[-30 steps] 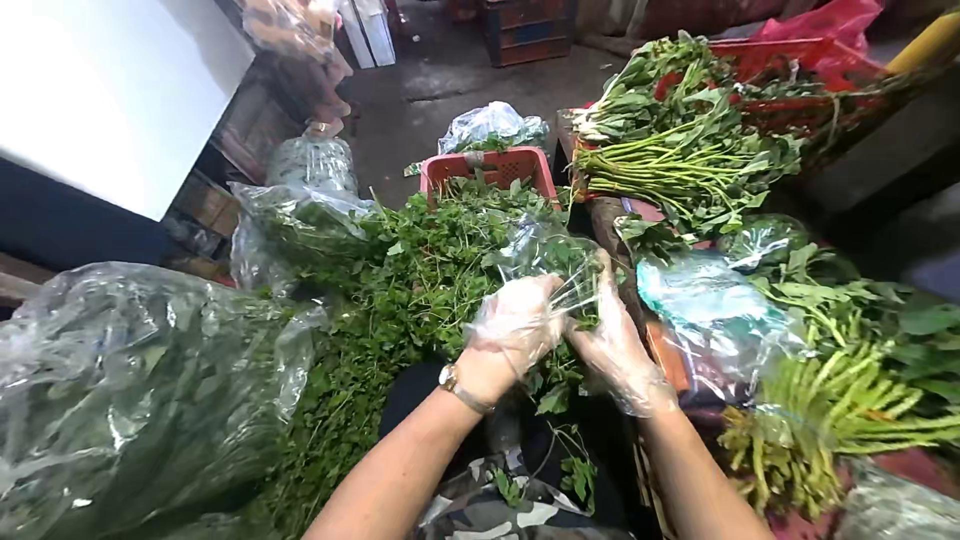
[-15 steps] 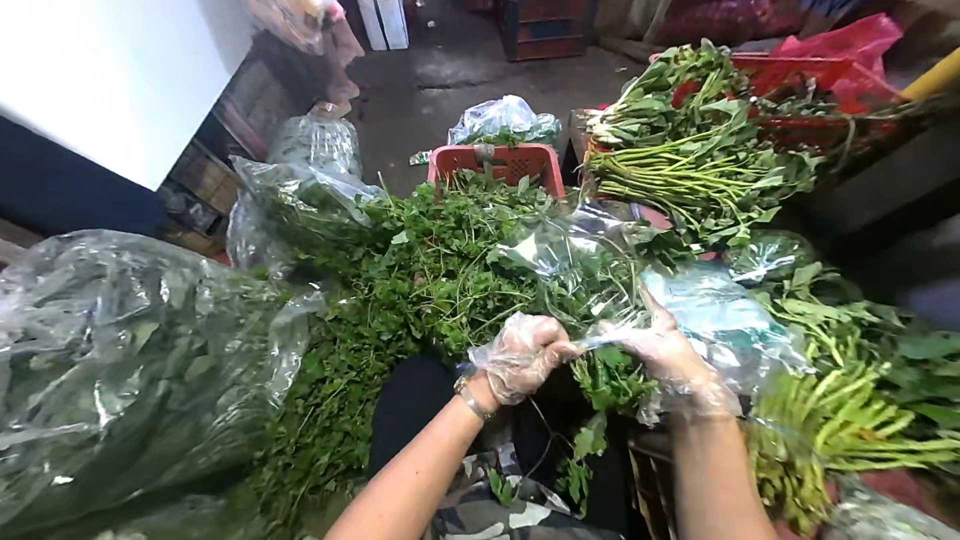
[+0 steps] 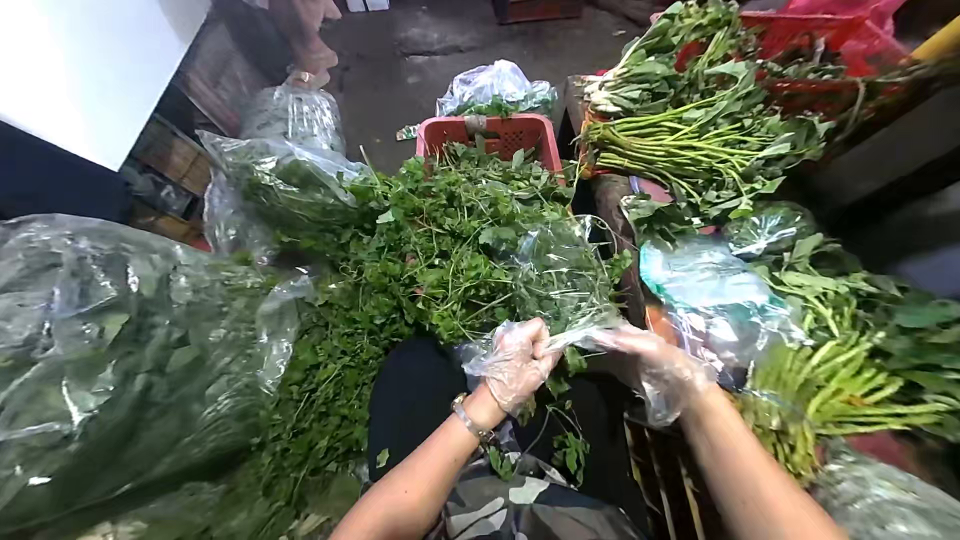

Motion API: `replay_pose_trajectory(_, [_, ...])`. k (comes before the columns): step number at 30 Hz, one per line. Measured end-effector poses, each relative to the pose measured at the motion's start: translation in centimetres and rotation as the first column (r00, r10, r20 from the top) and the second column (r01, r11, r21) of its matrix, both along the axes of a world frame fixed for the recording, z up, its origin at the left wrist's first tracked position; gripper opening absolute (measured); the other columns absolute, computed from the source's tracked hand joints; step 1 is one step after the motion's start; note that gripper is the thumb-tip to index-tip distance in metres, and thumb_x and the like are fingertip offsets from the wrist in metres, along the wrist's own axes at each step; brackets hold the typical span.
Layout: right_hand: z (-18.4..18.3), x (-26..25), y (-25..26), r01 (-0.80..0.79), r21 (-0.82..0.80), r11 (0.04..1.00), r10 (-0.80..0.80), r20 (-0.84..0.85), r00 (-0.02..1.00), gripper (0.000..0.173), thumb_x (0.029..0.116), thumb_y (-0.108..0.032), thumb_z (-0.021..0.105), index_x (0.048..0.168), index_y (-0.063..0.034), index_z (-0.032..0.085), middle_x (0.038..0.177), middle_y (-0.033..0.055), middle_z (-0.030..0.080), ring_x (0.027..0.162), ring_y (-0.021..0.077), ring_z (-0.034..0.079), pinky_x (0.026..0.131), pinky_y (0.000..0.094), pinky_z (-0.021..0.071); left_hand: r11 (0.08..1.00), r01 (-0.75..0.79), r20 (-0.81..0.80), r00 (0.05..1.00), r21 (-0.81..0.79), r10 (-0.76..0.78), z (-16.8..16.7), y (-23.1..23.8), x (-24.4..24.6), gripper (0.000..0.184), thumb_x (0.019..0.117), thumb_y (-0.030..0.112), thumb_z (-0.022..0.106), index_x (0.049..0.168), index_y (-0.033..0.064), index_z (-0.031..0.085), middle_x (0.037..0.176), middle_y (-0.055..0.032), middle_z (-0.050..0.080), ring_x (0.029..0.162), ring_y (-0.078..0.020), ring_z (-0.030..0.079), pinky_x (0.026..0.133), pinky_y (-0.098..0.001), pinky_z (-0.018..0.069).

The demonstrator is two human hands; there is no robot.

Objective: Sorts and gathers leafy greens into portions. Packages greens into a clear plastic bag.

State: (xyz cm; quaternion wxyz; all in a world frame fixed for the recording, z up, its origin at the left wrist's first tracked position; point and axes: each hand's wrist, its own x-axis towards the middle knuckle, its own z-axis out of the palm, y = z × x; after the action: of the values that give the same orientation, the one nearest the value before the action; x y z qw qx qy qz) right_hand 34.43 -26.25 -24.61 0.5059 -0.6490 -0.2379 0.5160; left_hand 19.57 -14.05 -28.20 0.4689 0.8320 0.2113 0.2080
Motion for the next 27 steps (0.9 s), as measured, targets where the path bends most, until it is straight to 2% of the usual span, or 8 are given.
replay_pose_trajectory(4, [0.8,0.6,2.0,-0.030,-0.394,0.919,0.257,0.537,0.803,0.050,0.1087,-0.034,0.049,0.138,0.0060,0.054,0.129,0.0298,0.061,0.123,0.0396,0.059,0.106,0.0581,0.0419,0.998,-0.059,-0.153,0.987,-0.022,0.055,2.5,0.2,1.9,0.018,0.0933,0.008,0.063,0.083,-0.0065,0.065,0.077,-0.0165,0.063,0.079,-0.0260,0.062,0.078,-0.0432,0.0492])
replay_pose_trajectory(9, [0.0,0.2,-1.0,0.096,0.128,0.987,-0.130,0.293,0.947,0.048,0.1049,-0.030,0.041,0.140,0.0019,0.048,0.120,0.0048,0.067,0.108,0.0078,0.066,0.094,0.0280,0.0561,0.978,-0.143,-0.127,0.984,-0.155,0.124,3.6,3.9,4.2,0.016,0.0924,0.004,0.068,0.081,-0.0008,0.058,0.072,-0.0084,0.055,0.071,-0.0179,0.054,0.069,-0.0386,0.0453])
replay_pose_trajectory(12, [-1.2,-0.6,-2.2,0.071,0.324,0.944,-0.322,0.845,0.427,0.038,0.0979,-0.025,0.061,0.120,0.0040,0.071,0.107,0.0153,0.075,0.094,0.0159,0.073,0.086,0.0319,0.0589,0.950,-0.158,-0.167,0.979,-0.270,0.115,4.6,4.0,4.8,0.018,0.0969,0.007,0.065,0.082,0.0039,0.054,0.072,-0.0043,0.050,0.069,-0.0132,0.049,0.064,-0.0324,0.0419])
replay_pose_trajectory(15, [-2.0,-1.2,-1.4,-0.019,0.451,0.892,-0.448,0.890,0.086,0.053,0.0827,-0.039,0.081,0.121,-0.0048,0.067,0.111,0.0256,0.064,0.090,0.0335,0.066,0.077,0.0471,0.0559,0.872,-0.120,-0.169,0.985,-0.475,0.044,5.5,3.6,5.5,0.015,0.0983,0.014,0.064,0.089,0.0080,0.055,0.074,-0.0030,0.051,0.065,-0.0109,0.048,0.057,-0.0285,0.0403])
replay_pose_trajectory(18, [-2.7,-1.6,0.0,-0.147,0.459,0.876,-0.450,0.888,0.095,0.043,0.0843,-0.030,0.081,0.126,-0.0274,0.071,0.121,0.0207,0.064,0.098,0.0313,0.066,0.081,0.0485,0.0542,0.676,0.072,0.033,0.997,-0.733,-0.069,5.9,3.2,5.6,0.007,0.1005,0.018,0.059,0.096,0.0135,0.059,0.075,0.0022,0.055,0.061,-0.0044,0.052,0.053,-0.0191,0.0434])
replay_pose_trajectory(22, [-3.0,0.6,0.5,-0.021,0.681,0.732,-0.615,0.673,0.410,0.011,0.0923,-0.009,0.068,0.097,-0.0044,0.077,0.105,0.0071,0.070,0.098,0.0064,0.067,0.089,0.0221,0.0567,0.383,0.272,0.279,0.959,-0.883,-0.037,5.3,3.6,6.4,0.027,0.1073,0.014,0.036,0.087,0.0145,0.055,0.067,0.0060,0.051,0.060,-0.0045,0.052,0.062,-0.0190,0.0494])
replay_pose_trajectory(24, [-2.3,0.8,0.4,0.035,0.669,0.743,-0.618,0.664,0.421,0.012,0.0916,-0.006,0.069,0.099,0.0006,0.075,0.103,0.0080,0.069,0.096,0.0077,0.067,0.089,0.0229,0.0573,0.546,0.210,0.211,0.976,-0.811,-0.061,5.2,3.4,6.4,0.020,0.1040,0.004,0.040,0.094,0.0073,0.057,0.069,0.0036,0.051,0.062,-0.0061,0.052,0.065,-0.0215,0.0489])
replay_pose_trajectory(27, [-1.9,0.5,1.6,-0.109,0.506,0.855,-0.485,0.857,0.174,0.016,0.0821,-0.001,0.067,0.094,0.0034,0.077,0.091,0.0200,0.072,0.080,0.0263,0.072,0.075,0.0372,0.0599,0.953,0.115,0.079,0.992,-0.279,-0.096,5.9,1.9,5.6,0.017,0.1018,0.011,0.052,0.104,0.0011,0.065,0.086,-0.0036,0.063,0.078,-0.0088,0.060,0.075,-0.0284,0.0501])
